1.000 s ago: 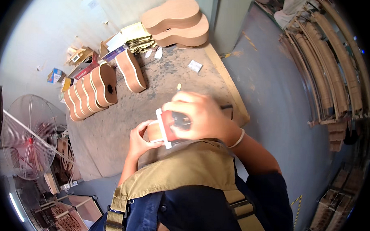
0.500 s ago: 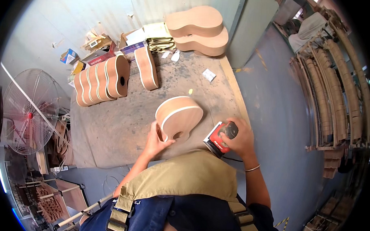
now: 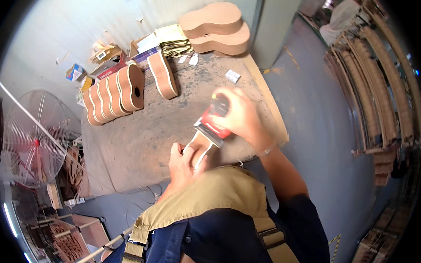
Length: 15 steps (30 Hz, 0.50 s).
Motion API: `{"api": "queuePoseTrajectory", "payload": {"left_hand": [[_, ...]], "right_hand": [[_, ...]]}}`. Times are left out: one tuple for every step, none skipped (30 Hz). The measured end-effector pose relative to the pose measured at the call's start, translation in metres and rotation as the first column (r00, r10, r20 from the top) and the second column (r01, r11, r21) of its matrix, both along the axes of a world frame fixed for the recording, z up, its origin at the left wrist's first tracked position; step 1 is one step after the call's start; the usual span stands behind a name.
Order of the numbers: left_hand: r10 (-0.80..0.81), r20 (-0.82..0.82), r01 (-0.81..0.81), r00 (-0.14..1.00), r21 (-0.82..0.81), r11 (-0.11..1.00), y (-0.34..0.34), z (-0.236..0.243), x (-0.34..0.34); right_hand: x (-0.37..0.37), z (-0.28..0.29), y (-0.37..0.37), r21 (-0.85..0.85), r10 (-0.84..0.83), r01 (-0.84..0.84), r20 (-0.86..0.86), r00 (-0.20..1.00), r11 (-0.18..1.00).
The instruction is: The person uses an electric sander to smooth the edges and surfaces of a wooden guitar body. They flip the guitar body over to sand different sides and move it around the workbench to access various areas.
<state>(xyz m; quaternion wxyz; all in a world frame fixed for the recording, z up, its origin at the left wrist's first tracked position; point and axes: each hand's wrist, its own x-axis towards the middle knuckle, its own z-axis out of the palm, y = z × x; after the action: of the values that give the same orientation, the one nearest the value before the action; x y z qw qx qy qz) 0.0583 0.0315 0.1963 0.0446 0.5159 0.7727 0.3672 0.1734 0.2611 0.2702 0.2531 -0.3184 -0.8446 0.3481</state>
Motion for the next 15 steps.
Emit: {"api": "queuePoseTrajectory", "payload": {"left_hand": [[-0.029, 0.016, 0.028, 0.999, 0.027, 0.999, 0.005, 0.000, 0.003], [-0.053, -0.011, 0.053, 0.999, 0.051, 0.997, 0.010, -0.001, 0.005], [-0.074, -0.041, 0.077, 0.996, 0.069, 0.995, 0.014, -0.002, 0.006], [-0.081, -0.067, 0.087, 0.994, 0.088, 0.992, 0.014, -0.004, 0.006], [-0.082, -0.071, 0.088, 0.994, 0.072, 0.994, 0.014, -0.006, 0.004], [-0.084, -0.074, 0.088, 0.994, 0.056, 0.995, 0.013, -0.007, 0.001], [-0.084, -0.073, 0.087, 0.994, 0.041, 0.995, 0.013, -0.007, -0.001], [-0.070, -0.058, 0.072, 0.996, 0.027, 0.997, 0.012, -0.006, -0.001], [-0.088, -0.076, 0.091, 0.993, 0.028, 0.995, 0.012, -0.003, 0.000], [-0.099, -0.095, 0.102, 0.991, 0.030, 0.994, 0.012, -0.001, 0.000], [-0.110, -0.115, 0.114, 0.987, 0.031, 0.993, 0.013, 0.000, 0.000], [-0.110, -0.112, 0.114, 0.988, 0.030, 0.993, 0.012, -0.001, 0.000], [-0.108, -0.109, 0.112, 0.988, 0.030, 0.993, 0.013, -0.002, -0.001], [-0.106, -0.105, 0.110, 0.989, 0.030, 0.993, 0.013, -0.003, -0.001], [-0.108, -0.122, 0.113, 0.987, 0.035, 0.993, 0.013, -0.003, -0.002]], "right_hand": [[-0.014, -0.004, 0.002, 0.069, 0.056, -0.061, 0.064, 0.996, 0.996], [-0.026, -0.008, -0.006, 0.095, 0.032, -0.044, 0.119, 0.992, 0.995], [-0.035, -0.016, -0.006, 0.130, 0.059, -0.074, 0.114, 0.992, 0.989], [-0.041, -0.017, -0.007, 0.154, 0.090, -0.110, 0.130, 0.987, 0.982], [-0.046, -0.018, -0.009, 0.178, 0.120, -0.146, 0.147, 0.982, 0.973], [-0.050, -0.019, -0.010, 0.206, 0.125, -0.150, 0.131, 0.983, 0.967], [-0.052, -0.021, -0.012, 0.232, 0.131, -0.157, 0.121, 0.984, 0.960], [-0.052, -0.022, -0.013, 0.259, 0.137, -0.162, 0.112, 0.984, 0.952], [-0.051, -0.023, -0.013, 0.255, 0.148, -0.172, 0.112, 0.983, 0.952], [-0.052, -0.022, -0.014, 0.252, 0.165, -0.188, 0.110, 0.980, 0.949], [-0.052, -0.021, -0.014, 0.250, 0.182, -0.204, 0.107, 0.977, 0.946], [-0.052, -0.020, -0.016, 0.250, 0.164, -0.191, 0.123, 0.979, 0.949], [-0.052, -0.019, -0.018, 0.252, 0.148, -0.179, 0.138, 0.979, 0.951], [-0.053, -0.018, -0.018, 0.254, 0.131, -0.168, 0.153, 0.979, 0.953], [-0.053, -0.019, -0.018, 0.238, 0.151, -0.188, 0.164, 0.975, 0.953]]}}
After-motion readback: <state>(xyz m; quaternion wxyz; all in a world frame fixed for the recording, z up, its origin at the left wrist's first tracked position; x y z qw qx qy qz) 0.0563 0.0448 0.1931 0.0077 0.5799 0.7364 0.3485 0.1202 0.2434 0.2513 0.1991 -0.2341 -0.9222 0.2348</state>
